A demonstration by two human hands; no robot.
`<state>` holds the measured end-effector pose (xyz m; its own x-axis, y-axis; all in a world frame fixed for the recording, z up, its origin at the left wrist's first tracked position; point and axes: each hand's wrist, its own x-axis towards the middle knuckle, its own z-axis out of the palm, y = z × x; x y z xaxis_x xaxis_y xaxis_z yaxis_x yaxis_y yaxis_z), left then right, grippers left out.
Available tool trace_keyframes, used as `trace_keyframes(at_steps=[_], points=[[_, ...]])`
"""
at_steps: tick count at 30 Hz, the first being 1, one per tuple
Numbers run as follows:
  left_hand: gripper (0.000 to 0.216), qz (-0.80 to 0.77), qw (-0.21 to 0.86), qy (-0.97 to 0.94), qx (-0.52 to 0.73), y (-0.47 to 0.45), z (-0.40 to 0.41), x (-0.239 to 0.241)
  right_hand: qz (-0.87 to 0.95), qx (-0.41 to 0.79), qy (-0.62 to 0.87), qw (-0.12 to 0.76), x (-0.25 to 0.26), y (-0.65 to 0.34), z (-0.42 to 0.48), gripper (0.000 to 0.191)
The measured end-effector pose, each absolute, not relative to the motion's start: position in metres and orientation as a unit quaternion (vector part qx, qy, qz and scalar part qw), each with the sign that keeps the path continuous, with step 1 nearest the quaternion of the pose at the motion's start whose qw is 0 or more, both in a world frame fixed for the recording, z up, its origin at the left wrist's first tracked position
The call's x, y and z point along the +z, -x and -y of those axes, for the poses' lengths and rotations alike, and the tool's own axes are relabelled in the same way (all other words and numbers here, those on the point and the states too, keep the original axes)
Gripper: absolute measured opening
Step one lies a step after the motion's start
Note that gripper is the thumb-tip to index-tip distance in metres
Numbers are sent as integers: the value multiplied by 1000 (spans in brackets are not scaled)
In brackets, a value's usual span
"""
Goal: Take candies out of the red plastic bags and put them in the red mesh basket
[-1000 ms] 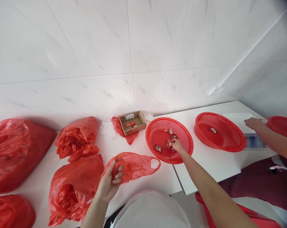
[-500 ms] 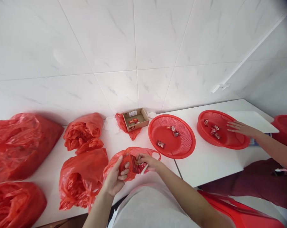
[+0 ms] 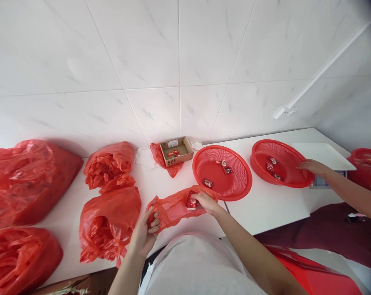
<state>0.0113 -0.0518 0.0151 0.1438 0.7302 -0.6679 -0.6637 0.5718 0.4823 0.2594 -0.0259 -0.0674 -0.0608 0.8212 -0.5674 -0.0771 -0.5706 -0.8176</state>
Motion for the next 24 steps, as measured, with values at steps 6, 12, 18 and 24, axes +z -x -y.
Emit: trace_keyframes(at_steps=[6,12,18,24], points=[[27,-471,741,-42,477,-26,44,-3,286,689,577,333,-61,-235,22,32],[28,-484,716,-63,500,-20,45,-12,314,720,473,400,-37,-284,-2,27],[21,-556,643,-107,516,-14,45,-15,320,386,742,444,-61,-376,-38,32],[31,-619,618,-120,470,-13,49,-11,330,260,846,329,-106,-435,-47,60]])
